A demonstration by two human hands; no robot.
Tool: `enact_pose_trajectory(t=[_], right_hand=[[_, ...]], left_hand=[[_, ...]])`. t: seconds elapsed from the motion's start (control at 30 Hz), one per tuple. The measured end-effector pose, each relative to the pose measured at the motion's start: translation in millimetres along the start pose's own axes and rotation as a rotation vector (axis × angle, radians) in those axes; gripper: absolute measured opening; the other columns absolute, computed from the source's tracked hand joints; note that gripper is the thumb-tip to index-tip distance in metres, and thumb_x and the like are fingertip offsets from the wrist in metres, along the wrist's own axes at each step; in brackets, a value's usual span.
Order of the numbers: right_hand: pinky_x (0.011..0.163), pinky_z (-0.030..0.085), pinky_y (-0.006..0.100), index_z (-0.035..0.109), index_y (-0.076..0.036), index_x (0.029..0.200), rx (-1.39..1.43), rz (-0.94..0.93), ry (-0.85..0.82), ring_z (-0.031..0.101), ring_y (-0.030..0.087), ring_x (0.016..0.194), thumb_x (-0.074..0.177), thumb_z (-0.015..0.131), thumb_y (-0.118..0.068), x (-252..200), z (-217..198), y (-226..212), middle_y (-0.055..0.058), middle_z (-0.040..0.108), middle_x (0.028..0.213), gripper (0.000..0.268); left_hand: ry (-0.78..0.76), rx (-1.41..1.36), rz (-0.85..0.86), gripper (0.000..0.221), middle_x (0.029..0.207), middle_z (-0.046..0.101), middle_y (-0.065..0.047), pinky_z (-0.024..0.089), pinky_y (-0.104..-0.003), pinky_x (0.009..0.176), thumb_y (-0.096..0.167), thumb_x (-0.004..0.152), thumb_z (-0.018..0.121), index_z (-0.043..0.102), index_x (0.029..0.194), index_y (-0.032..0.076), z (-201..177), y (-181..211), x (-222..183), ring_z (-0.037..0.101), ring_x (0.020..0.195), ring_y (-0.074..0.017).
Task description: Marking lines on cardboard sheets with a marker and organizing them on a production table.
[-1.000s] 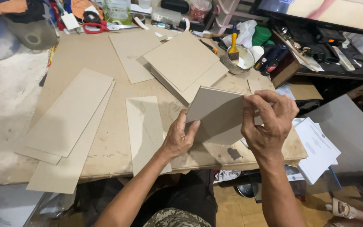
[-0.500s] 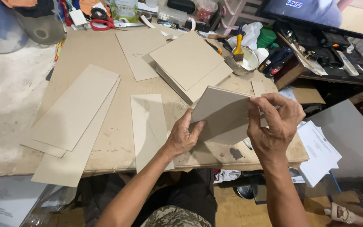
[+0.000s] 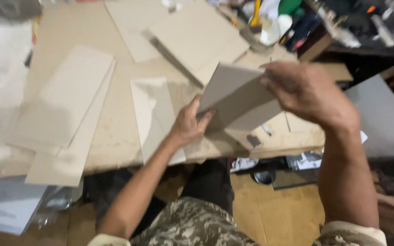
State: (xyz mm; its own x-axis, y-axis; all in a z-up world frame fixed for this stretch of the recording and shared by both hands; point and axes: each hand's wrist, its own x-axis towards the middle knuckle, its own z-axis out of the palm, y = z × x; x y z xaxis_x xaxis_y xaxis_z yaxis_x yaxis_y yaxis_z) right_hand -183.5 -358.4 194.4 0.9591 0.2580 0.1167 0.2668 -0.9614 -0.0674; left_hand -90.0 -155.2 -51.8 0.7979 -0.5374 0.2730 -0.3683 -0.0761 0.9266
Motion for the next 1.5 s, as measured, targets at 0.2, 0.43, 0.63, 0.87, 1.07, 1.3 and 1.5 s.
enact_pose_trajectory(t=[0.2,0.43,0.63,0.87,1.07,1.3,1.5], right_hand=[[0.051,0.055,0.032,0.070,-0.001,0.107,-0.115,-0.171,0.160,0.064,0.018,0.059,0.114,0.066,-0.010,-0.3,6.2,13.4,0.007,0.069,0.078,0.012],[0.057,0.054,0.035,0.075,-0.001,0.118,-0.187,-0.161,0.181,0.063,0.019,0.058,0.118,0.068,-0.014,4.9,12.2,18.4,0.006,0.071,0.081,0.015],[0.053,0.046,0.036,0.070,-0.004,0.108,-0.147,-0.167,0.158,0.056,0.020,0.056,0.117,0.069,-0.014,-0.1,9.0,15.9,0.004,0.063,0.073,0.013],[0.060,0.052,0.038,0.080,0.001,0.114,-0.157,-0.255,0.201,0.069,0.023,0.070,0.114,0.073,-0.013,-4.0,9.1,16.2,0.008,0.076,0.090,0.016],[0.050,0.054,0.033,0.073,0.001,0.107,0.001,-0.176,0.118,0.065,0.019,0.063,0.110,0.069,-0.008,-5.1,8.7,15.6,0.009,0.072,0.083,0.011],[0.085,0.047,0.034,0.066,0.006,0.130,0.400,0.081,0.241,0.060,0.023,0.103,0.122,0.059,-0.014,-36.9,11.8,87.5,0.015,0.065,0.115,0.023],[0.075,0.047,0.021,0.066,-0.018,0.117,0.918,0.583,0.301,0.061,0.006,0.088,0.110,0.062,-0.031,-55.4,97.1,87.0,-0.006,0.067,0.105,0.015]], left_hand=[[-0.210,-0.022,-0.144,0.075,0.142,0.061,-0.019,0.055,-0.044,0.100,0.041,0.096,0.056,0.030,0.154,0.001,-17.8,-1.6,-1.7,0.069,0.108,-0.0289],[-0.211,0.042,-0.086,0.050,0.120,0.073,-0.017,0.061,-0.034,0.065,0.040,0.100,0.051,0.043,0.136,0.007,-19.3,-9.8,-4.6,0.069,0.070,-0.0201],[-0.202,0.083,-0.080,0.042,0.105,0.076,-0.014,0.060,-0.033,0.063,0.031,0.099,0.057,0.048,0.131,0.007,-19.7,-9.0,-6.8,0.073,0.074,-0.0241],[-0.190,0.064,-0.086,0.041,0.109,0.075,-0.012,0.064,-0.035,0.075,0.028,0.099,0.058,0.048,0.134,0.008,-12.2,-27.8,-13.4,0.075,0.087,-0.0248],[-0.139,0.188,0.064,0.048,0.109,0.074,-0.021,0.061,-0.043,0.073,0.024,0.097,0.058,0.047,0.138,0.002,-9.1,-33.9,-12.8,0.075,0.088,-0.0358],[0.115,-0.119,-0.045,0.028,0.076,0.051,0.008,0.037,-0.016,0.046,0.022,0.092,0.077,0.050,0.094,0.016,-64.2,36.8,-19.5,0.043,0.056,-0.0015],[0.393,-0.666,-0.011,0.048,0.099,0.076,-0.018,0.054,-0.021,0.053,0.010,0.086,0.076,0.044,0.123,0.009,-63.2,59.6,-41.7,0.069,0.070,-0.0142]])
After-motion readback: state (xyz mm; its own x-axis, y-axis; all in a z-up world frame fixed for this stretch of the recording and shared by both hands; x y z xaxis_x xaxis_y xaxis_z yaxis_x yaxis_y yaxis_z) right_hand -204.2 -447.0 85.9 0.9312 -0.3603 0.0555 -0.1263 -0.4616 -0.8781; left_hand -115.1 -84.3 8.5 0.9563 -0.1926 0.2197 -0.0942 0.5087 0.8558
